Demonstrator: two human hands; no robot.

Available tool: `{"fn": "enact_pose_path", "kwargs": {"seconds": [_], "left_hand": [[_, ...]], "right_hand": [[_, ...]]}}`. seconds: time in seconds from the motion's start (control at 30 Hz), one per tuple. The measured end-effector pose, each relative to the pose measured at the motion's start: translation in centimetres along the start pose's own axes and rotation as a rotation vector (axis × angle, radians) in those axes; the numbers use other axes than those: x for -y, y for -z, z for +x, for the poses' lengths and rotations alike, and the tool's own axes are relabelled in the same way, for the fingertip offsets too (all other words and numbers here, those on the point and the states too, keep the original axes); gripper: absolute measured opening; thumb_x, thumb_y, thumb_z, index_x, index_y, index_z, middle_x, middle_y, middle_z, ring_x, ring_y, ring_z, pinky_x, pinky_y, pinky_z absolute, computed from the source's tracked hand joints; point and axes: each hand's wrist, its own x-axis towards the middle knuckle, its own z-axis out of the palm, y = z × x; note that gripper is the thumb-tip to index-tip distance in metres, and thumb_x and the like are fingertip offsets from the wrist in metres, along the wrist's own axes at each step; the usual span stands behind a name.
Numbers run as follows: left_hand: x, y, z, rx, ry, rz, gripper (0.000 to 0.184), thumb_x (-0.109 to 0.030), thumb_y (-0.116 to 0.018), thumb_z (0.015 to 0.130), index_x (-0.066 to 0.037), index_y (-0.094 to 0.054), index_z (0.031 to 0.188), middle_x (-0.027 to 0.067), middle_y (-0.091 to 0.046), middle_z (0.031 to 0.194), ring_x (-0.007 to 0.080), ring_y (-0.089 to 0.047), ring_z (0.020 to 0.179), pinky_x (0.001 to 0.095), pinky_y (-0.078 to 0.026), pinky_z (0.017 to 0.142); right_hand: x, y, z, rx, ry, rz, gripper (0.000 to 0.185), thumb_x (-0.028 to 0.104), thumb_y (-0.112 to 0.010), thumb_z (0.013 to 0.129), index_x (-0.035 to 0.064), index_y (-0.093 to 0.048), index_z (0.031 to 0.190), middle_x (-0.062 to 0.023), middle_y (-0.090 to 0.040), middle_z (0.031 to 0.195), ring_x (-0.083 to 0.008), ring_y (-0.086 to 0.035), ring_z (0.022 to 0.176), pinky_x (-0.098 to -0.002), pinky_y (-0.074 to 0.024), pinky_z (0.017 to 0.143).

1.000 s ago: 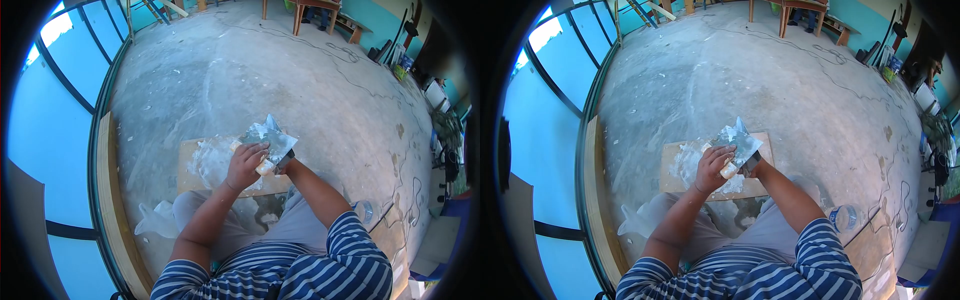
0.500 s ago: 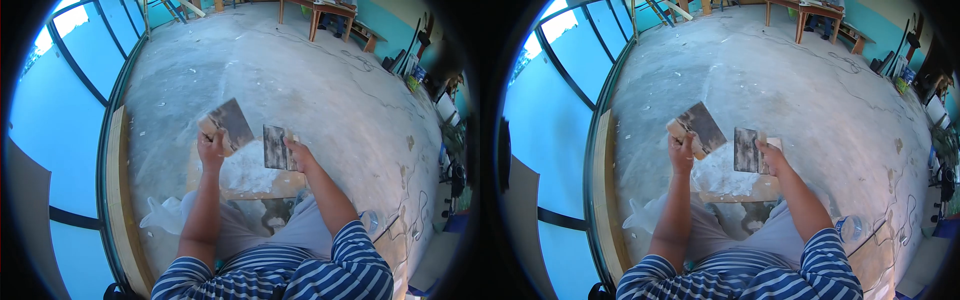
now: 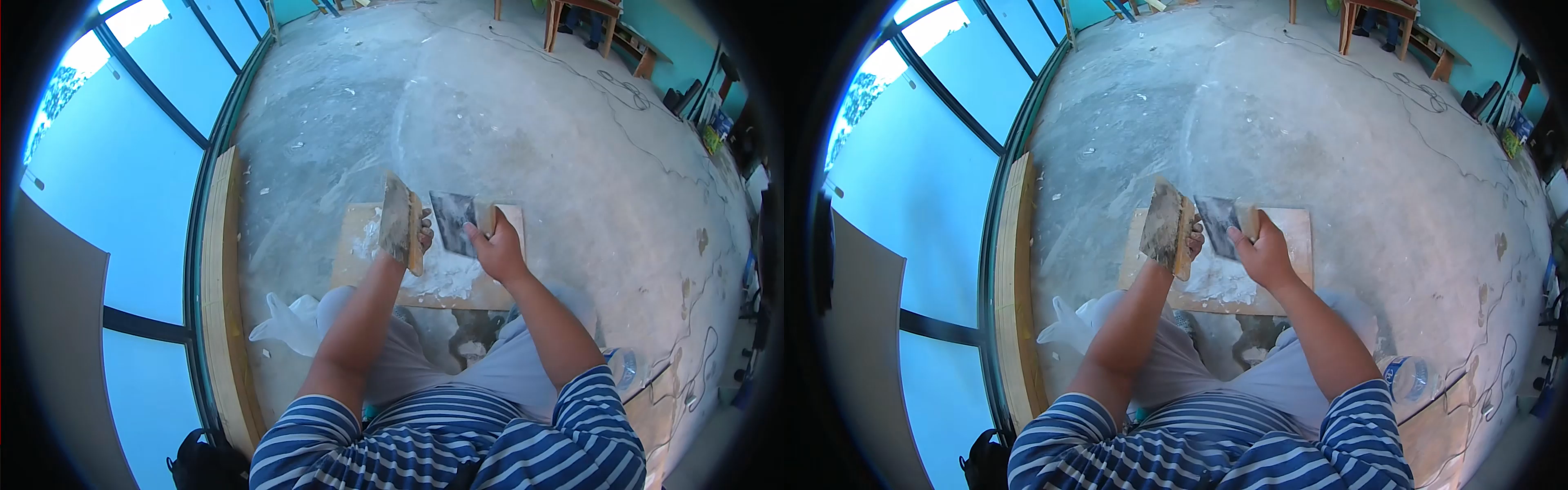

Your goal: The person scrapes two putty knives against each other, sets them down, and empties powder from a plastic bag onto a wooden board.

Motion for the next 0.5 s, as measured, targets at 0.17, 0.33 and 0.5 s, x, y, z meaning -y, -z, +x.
{"fn": "enact_pose_path", "kwargs": {"seconds": [0.17,0.33,0.5], "left_hand": [[1.1,0.1,0.1,0.129,0.119,0.031,0.052,-0.047,-0.057,0.09,0.001,-0.054,0.112,0.0146,-0.059,0.091,0.0269,-0.059,0.069,0.0296,-0.05,0.046],[3.0,1.0,1.2,0.18,-0.179,1.095,0.042,-0.037,-0.057,0.092,-0.011,-0.054,0.126,0.0132,-0.058,0.119,0.035,-0.057,0.104,0.0396,-0.057,0.074],[4.0,-3.1,-0.8,0.139,-0.024,0.471,0.056,-0.042,-0.06,0.091,-0.007,-0.047,0.133,0.0141,-0.055,0.13,0.03,-0.054,0.118,0.0421,-0.043,0.105]], "right_hand": [[0.9,-0.3,-0.9,-0.095,0.267,-0.146,0.025,0.019,-0.066,0.087,0.0016,-0.054,0.1,-0.0208,-0.062,0.086,-0.0408,-0.061,0.08,-0.0456,-0.0485,0.068],[-0.3,0.5,0.8,-0.111,-0.103,-0.071,0.034,0.025,-0.065,0.089,-0.0014,-0.055,0.108,-0.0254,-0.065,0.096,-0.041,-0.064,0.091,-0.0445,-0.0494,0.077],[-1.7,0.0,1.0,-0.236,-0.116,-0.076,0.035,0.023,-0.063,0.089,-0.0036,-0.052,0.109,-0.0268,-0.066,0.088,-0.0431,-0.065,0.087,-0.0464,-0.0502,0.074]]}}
